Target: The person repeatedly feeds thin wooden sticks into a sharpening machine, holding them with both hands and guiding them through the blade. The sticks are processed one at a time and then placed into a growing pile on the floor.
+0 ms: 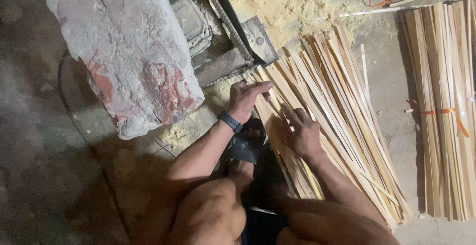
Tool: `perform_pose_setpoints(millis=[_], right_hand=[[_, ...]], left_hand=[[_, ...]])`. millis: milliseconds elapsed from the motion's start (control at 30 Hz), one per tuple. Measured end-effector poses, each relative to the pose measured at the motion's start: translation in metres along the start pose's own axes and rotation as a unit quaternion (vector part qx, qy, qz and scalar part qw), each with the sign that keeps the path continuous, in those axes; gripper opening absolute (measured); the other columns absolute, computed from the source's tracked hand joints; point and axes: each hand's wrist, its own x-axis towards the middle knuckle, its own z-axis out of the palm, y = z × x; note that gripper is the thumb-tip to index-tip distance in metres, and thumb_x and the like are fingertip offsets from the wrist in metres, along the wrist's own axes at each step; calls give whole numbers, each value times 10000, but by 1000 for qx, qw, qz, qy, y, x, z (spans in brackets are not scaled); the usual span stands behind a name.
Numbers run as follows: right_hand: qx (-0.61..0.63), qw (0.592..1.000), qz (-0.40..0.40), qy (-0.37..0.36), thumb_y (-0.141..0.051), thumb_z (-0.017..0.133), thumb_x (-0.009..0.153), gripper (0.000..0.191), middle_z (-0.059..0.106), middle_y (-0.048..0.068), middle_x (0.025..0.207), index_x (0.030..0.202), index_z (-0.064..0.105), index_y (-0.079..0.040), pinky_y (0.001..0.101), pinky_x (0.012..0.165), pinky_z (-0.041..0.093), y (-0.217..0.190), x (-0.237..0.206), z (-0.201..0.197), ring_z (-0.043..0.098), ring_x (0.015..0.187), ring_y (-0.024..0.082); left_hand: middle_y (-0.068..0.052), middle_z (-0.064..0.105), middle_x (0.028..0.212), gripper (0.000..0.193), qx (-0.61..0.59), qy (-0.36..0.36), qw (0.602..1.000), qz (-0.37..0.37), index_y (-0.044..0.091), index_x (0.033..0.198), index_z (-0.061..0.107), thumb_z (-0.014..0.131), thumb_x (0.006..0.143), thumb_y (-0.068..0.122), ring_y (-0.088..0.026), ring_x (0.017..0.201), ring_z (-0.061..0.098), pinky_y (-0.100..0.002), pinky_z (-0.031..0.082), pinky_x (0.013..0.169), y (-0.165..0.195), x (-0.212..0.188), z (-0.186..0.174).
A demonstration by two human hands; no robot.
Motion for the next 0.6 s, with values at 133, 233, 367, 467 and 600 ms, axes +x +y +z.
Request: perform_pose_setpoints(millis=[133,233,367,467,600], right_hand=[[25,997,66,-25,-80,686,946,191,665,118,816,1126,694,-14,377,481,534,10,18,21,647,595,241],[37,998,55,-3,-27,646,957,174,655,147,828,1122,689,4,394,483,526,10,45,32,641,585,272],[45,998,28,23,-51,671,944,113,628,164,785,1046,689,-8,439,507,509,5,67,40,635,605,322],[50,998,35,-9,-101,696,964,60,637,138,807,998,681,-55,431,555,541,10,58,31,656,667,310],[-20,1000,11,7,-64,651,909,258,711,144,950,1147,746,-31,376,577,601,22,24,4,706,721,254]], left_hand=[[-94,789,979,306,6,-10,1000,23,-57,1163,657,766,910,76,-118,939,700,-241,443,922,-8,3,-7],[-73,746,995,322,23,-50,998,33,5,1224,673,683,902,-9,-118,853,659,-227,476,728,-20,5,-25],[-52,738,995,357,-13,-37,998,39,49,1176,717,604,854,-53,-127,815,685,-261,567,679,-30,6,-36],[-51,728,977,230,-34,16,998,48,54,1072,634,709,863,-7,-148,853,729,-294,645,744,-27,4,-33],[-112,796,1037,239,-14,-26,999,39,54,1069,680,798,861,60,-136,889,733,-270,560,690,-12,-3,-22]])
